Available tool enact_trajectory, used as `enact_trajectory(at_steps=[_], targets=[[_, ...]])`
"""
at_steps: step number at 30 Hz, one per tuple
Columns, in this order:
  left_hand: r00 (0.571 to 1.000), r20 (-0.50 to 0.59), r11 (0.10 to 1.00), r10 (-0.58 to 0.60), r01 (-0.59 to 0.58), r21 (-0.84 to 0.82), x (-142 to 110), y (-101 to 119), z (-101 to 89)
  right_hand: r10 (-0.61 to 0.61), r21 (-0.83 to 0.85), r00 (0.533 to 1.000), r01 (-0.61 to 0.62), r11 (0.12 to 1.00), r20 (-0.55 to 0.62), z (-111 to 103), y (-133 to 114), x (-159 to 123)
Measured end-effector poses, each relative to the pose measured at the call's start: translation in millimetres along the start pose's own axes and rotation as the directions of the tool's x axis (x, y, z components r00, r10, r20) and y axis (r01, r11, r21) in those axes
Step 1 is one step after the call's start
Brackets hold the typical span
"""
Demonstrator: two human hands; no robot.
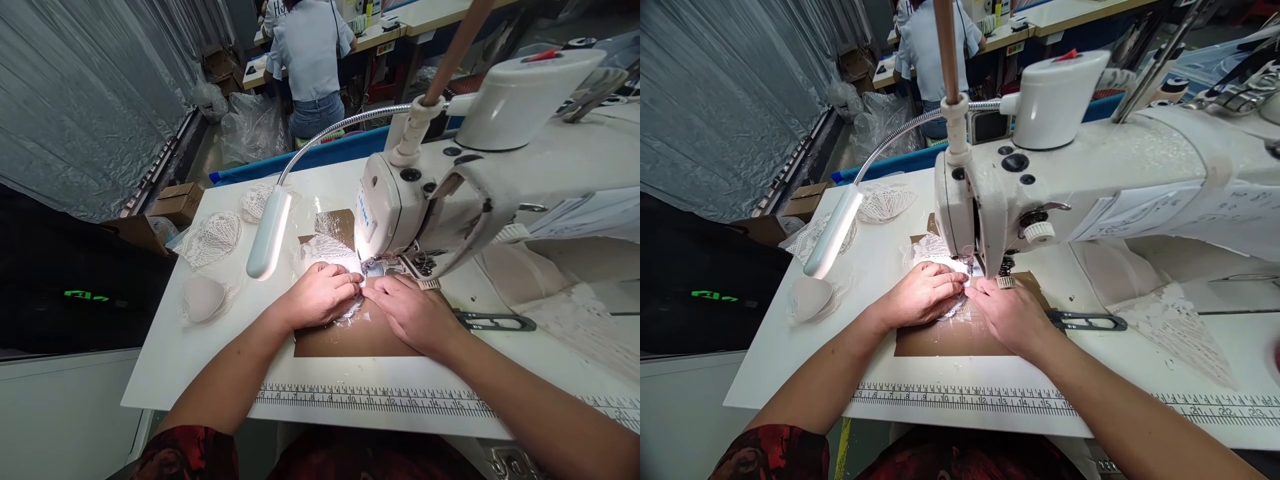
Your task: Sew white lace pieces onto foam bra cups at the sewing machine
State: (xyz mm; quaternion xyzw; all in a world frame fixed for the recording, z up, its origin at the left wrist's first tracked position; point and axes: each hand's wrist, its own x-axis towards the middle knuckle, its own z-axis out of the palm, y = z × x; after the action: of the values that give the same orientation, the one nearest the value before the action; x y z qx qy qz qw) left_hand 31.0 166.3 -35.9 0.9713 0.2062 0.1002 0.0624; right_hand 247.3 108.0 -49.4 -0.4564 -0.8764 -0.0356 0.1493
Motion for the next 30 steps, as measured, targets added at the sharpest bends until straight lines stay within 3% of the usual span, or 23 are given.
enact_trajectory(at_steps=[10, 15, 22, 30], targets=[[0.995, -0.025, 0.992, -0.099, 0.101, 0.080, 4.2, 10.1, 2.6, 0.059, -0.020, 0.998, -0.059, 0.998, -0.022, -3.9, -2.2, 3.4], [0.997, -0.015, 0.997, -0.079, 0.079, 0.014, 0.7, 7.3, -1.1, 0.091, 0.004, 0.996, -0.091, 0.996, -0.006, -2.6, -0.2, 2.0], [0.998, -0.022, 0.989, -0.058, 0.054, -0.135, -5.9, 4.6, -8.0, 0.058, 0.110, 0.993, -0.047, 0.993, -0.099, 0.2, 3.2, -6.9], [0.986, 0.011, 0.986, -0.165, 0.165, -0.035, -0.3, 13.9, -4.8, 0.002, 0.187, 0.995, 0.017, 0.982, -0.102, 1.7, 0.7, -11.0]])
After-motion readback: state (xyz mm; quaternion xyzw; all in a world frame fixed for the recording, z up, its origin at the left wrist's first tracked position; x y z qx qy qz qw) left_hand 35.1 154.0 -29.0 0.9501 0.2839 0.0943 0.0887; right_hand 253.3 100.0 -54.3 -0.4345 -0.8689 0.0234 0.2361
